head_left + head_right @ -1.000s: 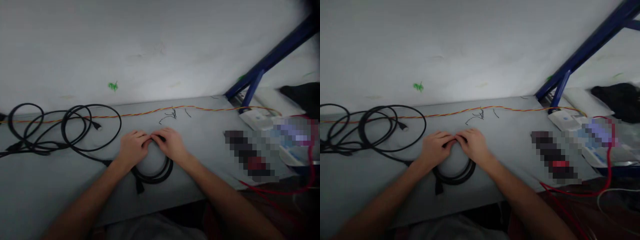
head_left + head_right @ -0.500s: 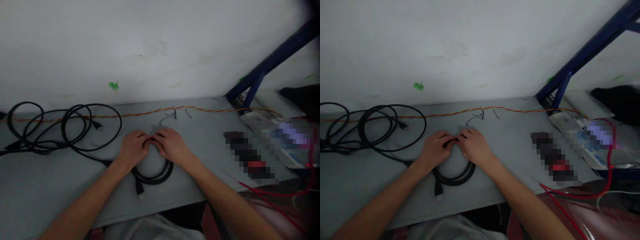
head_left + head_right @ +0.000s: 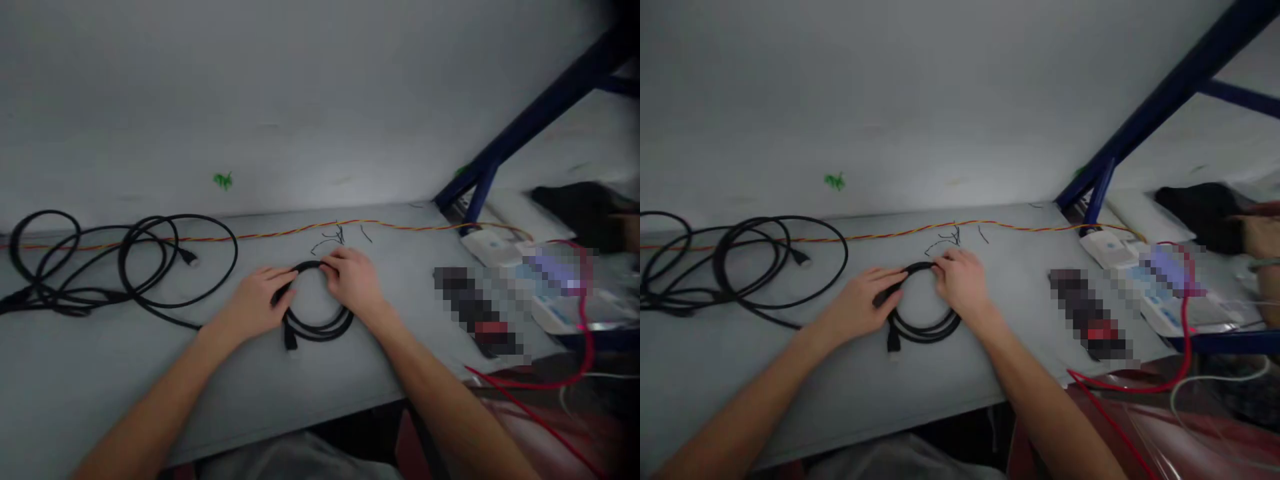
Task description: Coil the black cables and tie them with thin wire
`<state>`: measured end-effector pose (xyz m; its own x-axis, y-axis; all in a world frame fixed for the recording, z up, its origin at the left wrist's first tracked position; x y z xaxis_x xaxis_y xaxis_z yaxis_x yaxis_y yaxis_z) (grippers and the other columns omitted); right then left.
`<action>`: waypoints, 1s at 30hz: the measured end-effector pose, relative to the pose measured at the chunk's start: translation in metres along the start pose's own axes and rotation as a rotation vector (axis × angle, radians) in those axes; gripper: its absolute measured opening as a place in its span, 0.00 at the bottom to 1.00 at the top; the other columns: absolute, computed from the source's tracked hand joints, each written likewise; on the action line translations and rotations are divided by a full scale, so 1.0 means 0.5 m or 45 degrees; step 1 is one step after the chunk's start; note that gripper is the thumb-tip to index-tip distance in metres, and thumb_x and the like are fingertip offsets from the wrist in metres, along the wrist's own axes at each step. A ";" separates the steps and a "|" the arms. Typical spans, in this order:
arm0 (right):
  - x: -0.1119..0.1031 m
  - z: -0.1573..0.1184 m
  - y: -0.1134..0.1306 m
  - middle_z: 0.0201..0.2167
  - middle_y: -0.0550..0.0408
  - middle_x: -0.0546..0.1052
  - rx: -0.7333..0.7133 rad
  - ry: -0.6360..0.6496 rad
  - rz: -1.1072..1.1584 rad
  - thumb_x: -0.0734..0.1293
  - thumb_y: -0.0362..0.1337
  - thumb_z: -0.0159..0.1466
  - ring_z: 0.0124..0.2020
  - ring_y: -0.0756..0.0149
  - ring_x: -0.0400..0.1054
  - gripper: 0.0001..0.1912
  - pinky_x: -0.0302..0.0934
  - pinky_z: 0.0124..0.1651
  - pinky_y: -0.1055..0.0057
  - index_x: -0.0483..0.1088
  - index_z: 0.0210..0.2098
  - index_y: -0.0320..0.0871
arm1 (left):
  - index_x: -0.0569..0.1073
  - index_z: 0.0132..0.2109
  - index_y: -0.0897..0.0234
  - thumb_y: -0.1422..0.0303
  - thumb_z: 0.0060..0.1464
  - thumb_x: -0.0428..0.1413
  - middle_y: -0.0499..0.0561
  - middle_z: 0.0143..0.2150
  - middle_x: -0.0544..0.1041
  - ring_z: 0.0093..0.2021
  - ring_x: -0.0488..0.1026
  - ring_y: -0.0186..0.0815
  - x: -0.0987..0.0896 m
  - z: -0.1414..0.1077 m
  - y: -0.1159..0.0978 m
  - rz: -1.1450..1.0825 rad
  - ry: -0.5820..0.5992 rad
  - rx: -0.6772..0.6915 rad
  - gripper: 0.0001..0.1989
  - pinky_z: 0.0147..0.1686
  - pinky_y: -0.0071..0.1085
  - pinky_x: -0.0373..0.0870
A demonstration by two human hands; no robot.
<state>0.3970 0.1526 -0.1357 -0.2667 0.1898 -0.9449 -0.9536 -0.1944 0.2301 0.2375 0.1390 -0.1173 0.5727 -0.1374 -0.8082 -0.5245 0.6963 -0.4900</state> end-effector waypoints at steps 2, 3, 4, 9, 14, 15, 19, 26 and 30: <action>-0.010 0.002 -0.047 0.42 0.49 0.80 0.122 -0.020 -0.020 0.67 0.35 0.71 0.44 0.55 0.71 0.10 0.61 0.47 0.62 0.82 0.43 0.45 | 0.78 0.61 0.60 0.64 0.64 0.61 0.58 0.61 0.79 0.59 0.77 0.48 -0.003 -0.001 -0.004 -0.027 0.089 0.042 0.20 0.61 0.49 0.73; -0.014 0.001 -0.066 0.42 0.49 0.80 0.172 -0.024 -0.029 0.67 0.36 0.71 0.44 0.55 0.71 0.10 0.61 0.46 0.62 0.82 0.44 0.46 | 0.79 0.61 0.58 0.61 0.63 0.63 0.58 0.62 0.79 0.59 0.76 0.49 -0.003 -0.002 -0.003 -0.039 0.130 0.058 0.21 0.61 0.50 0.73; -0.016 0.000 -0.080 0.42 0.49 0.80 0.212 -0.024 -0.038 0.67 0.36 0.71 0.44 0.55 0.72 0.11 0.61 0.44 0.63 0.83 0.44 0.46 | 0.80 0.60 0.55 0.59 0.61 0.64 0.57 0.62 0.79 0.59 0.76 0.49 -0.003 -0.003 -0.001 -0.046 0.163 0.074 0.21 0.60 0.50 0.73; -0.019 -0.002 -0.097 0.39 0.49 0.79 0.255 0.001 -0.068 0.67 0.37 0.71 0.42 0.55 0.72 0.10 0.59 0.41 0.64 0.83 0.42 0.47 | 0.83 0.54 0.51 0.56 0.56 0.68 0.56 0.60 0.79 0.58 0.76 0.49 -0.003 -0.003 0.003 -0.055 0.132 0.166 0.19 0.58 0.49 0.73; -0.016 -0.002 -0.075 0.39 0.49 0.79 0.214 0.002 -0.064 0.67 0.36 0.71 0.43 0.55 0.71 0.10 0.59 0.42 0.63 0.83 0.42 0.47 | 0.77 0.62 0.50 0.54 0.55 0.68 0.58 0.72 0.67 0.70 0.66 0.51 0.026 -0.008 -0.030 -0.006 0.125 0.311 0.28 0.66 0.51 0.66; -0.015 -0.002 -0.070 0.39 0.49 0.79 0.203 0.002 -0.061 0.67 0.36 0.71 0.43 0.55 0.71 0.10 0.59 0.42 0.63 0.82 0.42 0.47 | 0.78 0.61 0.50 0.54 0.56 0.67 0.57 0.71 0.69 0.70 0.65 0.51 0.037 -0.011 -0.039 0.006 0.155 0.354 0.27 0.66 0.51 0.66; -0.013 -0.001 -0.056 0.39 0.50 0.79 0.182 0.006 -0.053 0.67 0.36 0.71 0.42 0.56 0.71 0.10 0.59 0.43 0.63 0.82 0.41 0.47 | 0.80 0.55 0.55 0.52 0.60 0.63 0.53 0.59 0.81 0.66 0.72 0.48 0.065 -0.019 -0.059 -0.003 0.261 0.464 0.20 0.66 0.49 0.65; -0.006 0.002 -0.066 0.39 0.50 0.79 0.207 -0.040 -0.003 0.67 0.36 0.70 0.42 0.55 0.70 0.10 0.60 0.43 0.62 0.82 0.42 0.48 | 0.77 0.61 0.55 0.61 0.64 0.63 0.51 0.60 0.81 0.70 0.68 0.46 0.058 -0.024 -0.069 -0.070 0.372 0.463 0.19 0.70 0.49 0.61; 0.005 0.004 -0.056 0.40 0.48 0.78 0.131 -0.135 0.087 0.66 0.36 0.71 0.43 0.54 0.69 0.11 0.61 0.48 0.60 0.82 0.44 0.46 | 0.81 0.53 0.54 0.63 0.64 0.63 0.51 0.53 0.84 0.62 0.75 0.46 0.044 -0.020 -0.077 -0.065 0.256 0.435 0.12 0.66 0.50 0.65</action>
Point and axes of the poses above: each hand's wrist, its own z-axis towards the middle knuckle, its own x-axis out of the palm, y = z × x, the point moved 10 cm from there along z, towards the middle knuckle
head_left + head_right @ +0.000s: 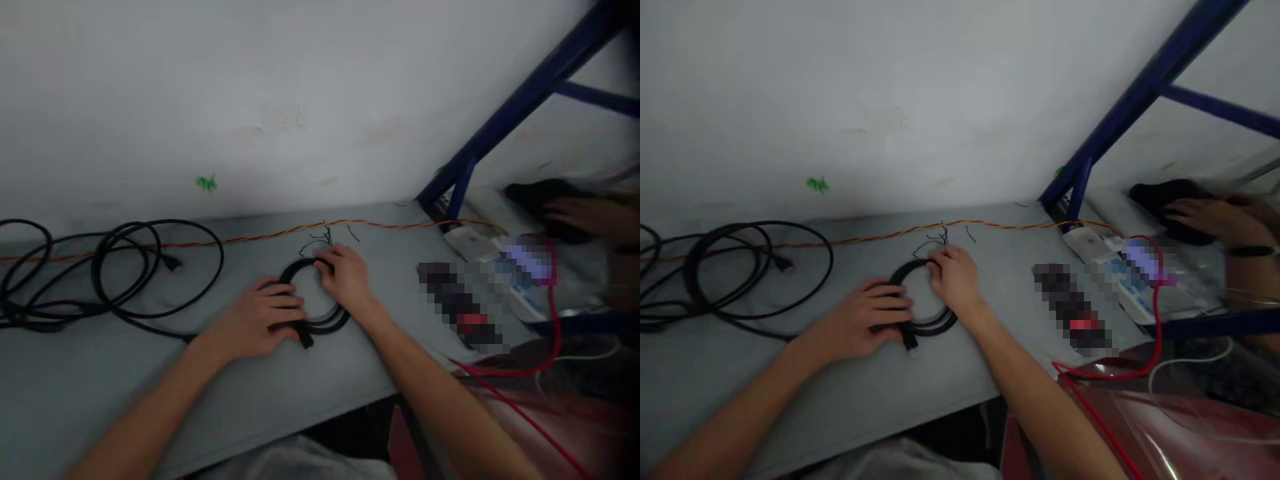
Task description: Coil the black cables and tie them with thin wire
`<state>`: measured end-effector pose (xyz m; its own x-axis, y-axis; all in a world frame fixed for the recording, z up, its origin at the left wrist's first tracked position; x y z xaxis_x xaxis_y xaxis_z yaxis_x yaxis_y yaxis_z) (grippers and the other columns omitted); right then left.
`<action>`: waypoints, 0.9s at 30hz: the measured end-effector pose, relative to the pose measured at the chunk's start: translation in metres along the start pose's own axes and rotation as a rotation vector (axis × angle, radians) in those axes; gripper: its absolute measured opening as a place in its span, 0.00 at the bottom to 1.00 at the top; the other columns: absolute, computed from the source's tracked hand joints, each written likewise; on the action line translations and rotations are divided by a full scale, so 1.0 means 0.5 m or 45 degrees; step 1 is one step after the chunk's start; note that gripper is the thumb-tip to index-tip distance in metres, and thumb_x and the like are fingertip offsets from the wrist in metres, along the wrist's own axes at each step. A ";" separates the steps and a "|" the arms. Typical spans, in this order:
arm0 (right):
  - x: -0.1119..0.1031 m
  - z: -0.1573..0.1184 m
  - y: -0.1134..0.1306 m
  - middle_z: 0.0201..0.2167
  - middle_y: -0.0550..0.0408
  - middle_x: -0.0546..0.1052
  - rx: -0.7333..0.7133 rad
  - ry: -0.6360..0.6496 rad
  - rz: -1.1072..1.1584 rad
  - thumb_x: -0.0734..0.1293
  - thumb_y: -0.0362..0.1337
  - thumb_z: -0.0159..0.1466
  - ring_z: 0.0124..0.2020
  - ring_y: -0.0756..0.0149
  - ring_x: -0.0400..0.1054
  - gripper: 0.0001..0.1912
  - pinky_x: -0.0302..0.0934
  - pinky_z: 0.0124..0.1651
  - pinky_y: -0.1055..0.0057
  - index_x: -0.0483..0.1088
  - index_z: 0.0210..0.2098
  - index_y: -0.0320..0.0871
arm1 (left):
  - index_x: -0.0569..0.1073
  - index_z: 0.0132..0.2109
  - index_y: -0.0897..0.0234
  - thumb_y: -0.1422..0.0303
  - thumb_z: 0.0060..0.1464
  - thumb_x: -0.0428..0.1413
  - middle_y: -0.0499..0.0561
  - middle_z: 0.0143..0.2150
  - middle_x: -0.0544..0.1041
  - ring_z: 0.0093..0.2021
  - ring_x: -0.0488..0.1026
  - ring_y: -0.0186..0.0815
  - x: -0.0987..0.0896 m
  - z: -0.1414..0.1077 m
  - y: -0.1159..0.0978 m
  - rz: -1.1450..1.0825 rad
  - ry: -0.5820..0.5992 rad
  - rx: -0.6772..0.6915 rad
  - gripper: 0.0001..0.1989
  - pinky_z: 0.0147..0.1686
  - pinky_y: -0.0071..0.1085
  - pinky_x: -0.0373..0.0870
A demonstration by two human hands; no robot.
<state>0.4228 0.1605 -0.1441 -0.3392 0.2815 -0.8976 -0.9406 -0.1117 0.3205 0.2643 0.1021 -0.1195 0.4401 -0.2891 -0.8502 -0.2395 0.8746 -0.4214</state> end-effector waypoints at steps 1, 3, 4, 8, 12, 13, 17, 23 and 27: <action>0.002 0.000 0.003 0.40 0.48 0.78 -0.018 -0.022 0.031 0.65 0.36 0.71 0.43 0.54 0.69 0.11 0.62 0.49 0.60 0.82 0.44 0.46 | 0.82 0.50 0.55 0.62 0.63 0.63 0.51 0.50 0.85 0.58 0.77 0.45 -0.004 0.001 -0.001 0.004 -0.045 -0.004 0.10 0.64 0.49 0.66; 0.006 0.000 0.005 0.41 0.48 0.78 -0.037 -0.050 0.074 0.65 0.36 0.71 0.44 0.54 0.68 0.11 0.62 0.49 0.60 0.81 0.45 0.45 | 0.84 0.44 0.57 0.59 0.61 0.65 0.53 0.46 0.84 0.53 0.79 0.43 -0.012 0.000 0.000 0.005 -0.132 -0.015 0.09 0.60 0.46 0.71; 0.007 0.000 0.006 0.41 0.48 0.78 -0.045 -0.053 0.089 0.65 0.36 0.71 0.44 0.53 0.68 0.11 0.62 0.50 0.59 0.81 0.46 0.45 | 0.84 0.42 0.58 0.57 0.60 0.66 0.56 0.47 0.83 0.53 0.79 0.43 -0.016 -0.002 0.002 0.006 -0.171 -0.023 0.10 0.58 0.44 0.73; 0.007 0.002 0.013 0.43 0.47 0.78 -0.076 -0.019 0.117 0.65 0.36 0.71 0.46 0.53 0.68 0.11 0.61 0.53 0.59 0.79 0.46 0.44 | 0.85 0.40 0.61 0.54 0.55 0.68 0.65 0.62 0.77 0.66 0.72 0.55 -0.021 -0.014 0.017 0.050 -0.276 -0.089 0.15 0.61 0.50 0.74; 0.012 0.004 0.022 0.45 0.45 0.77 -0.070 0.054 0.039 0.64 0.37 0.71 0.48 0.50 0.66 0.09 0.60 0.53 0.58 0.76 0.46 0.42 | 0.85 0.41 0.61 0.51 0.52 0.69 0.65 0.59 0.79 0.66 0.72 0.56 -0.008 -0.019 0.027 0.080 -0.243 -0.127 0.19 0.62 0.54 0.75; 0.013 0.004 0.022 0.45 0.44 0.76 -0.059 0.065 0.015 0.64 0.36 0.71 0.48 0.50 0.66 0.09 0.60 0.53 0.57 0.75 0.46 0.42 | 0.85 0.41 0.60 0.50 0.52 0.69 0.64 0.59 0.80 0.66 0.72 0.56 -0.007 -0.020 0.026 0.081 -0.234 -0.125 0.19 0.61 0.54 0.75; 0.017 0.003 0.020 0.45 0.44 0.76 -0.032 0.078 -0.011 0.63 0.36 0.71 0.47 0.49 0.65 0.08 0.59 0.53 0.57 0.74 0.45 0.42 | 0.84 0.45 0.59 0.56 0.55 0.69 0.60 0.57 0.82 0.67 0.71 0.54 -0.012 -0.020 0.020 -0.026 -0.182 -0.103 0.15 0.62 0.51 0.75; 0.013 0.000 0.019 0.44 0.46 0.76 -0.048 0.044 0.076 0.65 0.34 0.70 0.47 0.51 0.66 0.07 0.60 0.52 0.58 0.75 0.43 0.42 | 0.80 0.55 0.60 0.61 0.63 0.61 0.60 0.61 0.78 0.61 0.76 0.47 -0.044 -0.030 0.082 -0.182 -0.426 -0.511 0.16 0.62 0.49 0.74; 0.002 -0.007 0.035 0.43 0.46 0.76 -0.034 -0.010 0.149 0.64 0.34 0.69 0.47 0.51 0.67 0.07 0.61 0.52 0.58 0.75 0.43 0.43 | 0.77 0.57 0.63 0.57 0.54 0.67 0.63 0.62 0.76 0.64 0.71 0.56 -0.048 -0.041 0.109 0.038 -0.550 -0.740 0.27 0.66 0.60 0.65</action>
<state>0.4062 0.1553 -0.1407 -0.4471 0.2725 -0.8520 -0.8939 -0.1696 0.4149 0.2230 0.1487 -0.1283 0.7001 0.0161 -0.7139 -0.6251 0.4970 -0.6019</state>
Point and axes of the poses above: each hand's wrist, its own z-axis towards the middle knuckle, its own x-axis out of the palm, y = z × x, the point moved 10 cm from there along z, towards the middle knuckle
